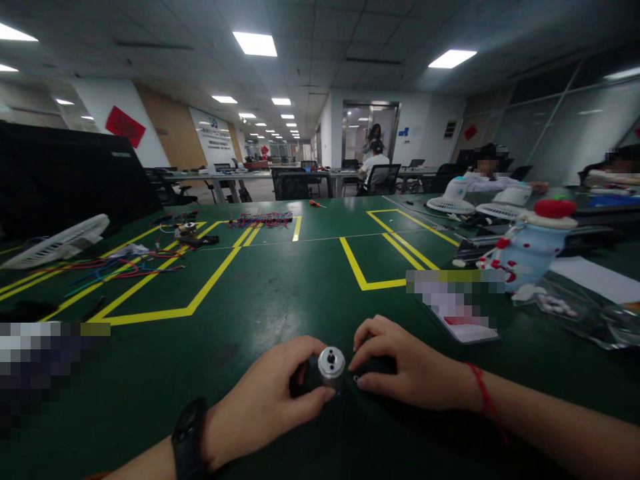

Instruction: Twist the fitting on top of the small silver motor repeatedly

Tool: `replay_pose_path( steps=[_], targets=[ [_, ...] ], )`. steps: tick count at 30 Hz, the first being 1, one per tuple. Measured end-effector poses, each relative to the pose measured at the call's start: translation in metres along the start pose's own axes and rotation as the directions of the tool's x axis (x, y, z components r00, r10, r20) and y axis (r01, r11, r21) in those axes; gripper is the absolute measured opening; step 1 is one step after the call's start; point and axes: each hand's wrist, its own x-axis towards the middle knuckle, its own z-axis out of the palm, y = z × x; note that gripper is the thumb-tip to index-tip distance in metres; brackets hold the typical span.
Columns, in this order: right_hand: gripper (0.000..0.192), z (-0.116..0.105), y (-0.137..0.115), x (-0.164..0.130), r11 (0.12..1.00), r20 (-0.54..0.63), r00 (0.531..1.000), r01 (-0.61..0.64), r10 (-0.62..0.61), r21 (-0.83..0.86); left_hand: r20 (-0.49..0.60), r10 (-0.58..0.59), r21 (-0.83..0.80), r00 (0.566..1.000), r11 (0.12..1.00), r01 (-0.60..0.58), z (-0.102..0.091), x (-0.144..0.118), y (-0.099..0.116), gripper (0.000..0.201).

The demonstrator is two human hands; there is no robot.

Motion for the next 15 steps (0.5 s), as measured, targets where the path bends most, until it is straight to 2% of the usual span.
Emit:
replay_pose_path(
  steps=[3,5,7,8,10,12,13,15],
  targets=[
    [0.017,-0.005,0.003,0.004,0.97,-0.099,0.985,-0.118,0.142,0.213,0.013,0.002,-0.007,1.0,1.0,-0.002,0.0,0.0,0.0,0.019],
    [0.019,-0.007,0.006,0.007,0.915,-0.162,0.945,-0.217,0.284,0.339,0.018,0.001,-0.014,1.0,1.0,-0.001,-0.001,-0.001,0.0,0.02],
    [0.021,-0.008,0.008,0.009,0.877,-0.188,0.908,-0.28,0.374,0.39,0.021,-0.003,-0.02,1.0,1.0,0.003,-0.001,-0.002,0.0,0.021],
    [0.021,-0.008,0.007,0.009,0.882,-0.19,0.907,-0.288,0.376,0.372,0.019,-0.002,-0.022,1.0,1.0,0.002,-0.001,-0.002,0.0,0.022],
    [0.017,-0.005,0.004,0.007,0.942,-0.147,0.951,-0.232,0.272,0.243,0.011,0.003,-0.023,1.0,1.0,-0.003,-0.001,-0.002,-0.001,0.021],
    [0.014,-0.001,0.0,0.005,0.995,-0.057,0.994,-0.09,0.092,0.046,0.005,0.009,-0.023,1.0,1.0,-0.009,-0.001,-0.002,-0.002,0.019],
    [0.014,0.001,-0.003,0.003,0.999,-0.013,1.0,-0.014,0.014,-0.039,0.006,0.011,-0.024,1.0,1.0,-0.011,-0.001,-0.002,-0.002,0.019],
    [0.014,0.006,-0.007,0.001,0.991,0.02,0.998,0.069,-0.067,-0.119,0.006,0.015,-0.028,1.0,0.999,-0.015,0.0,-0.002,-0.002,0.018]
  ],
)
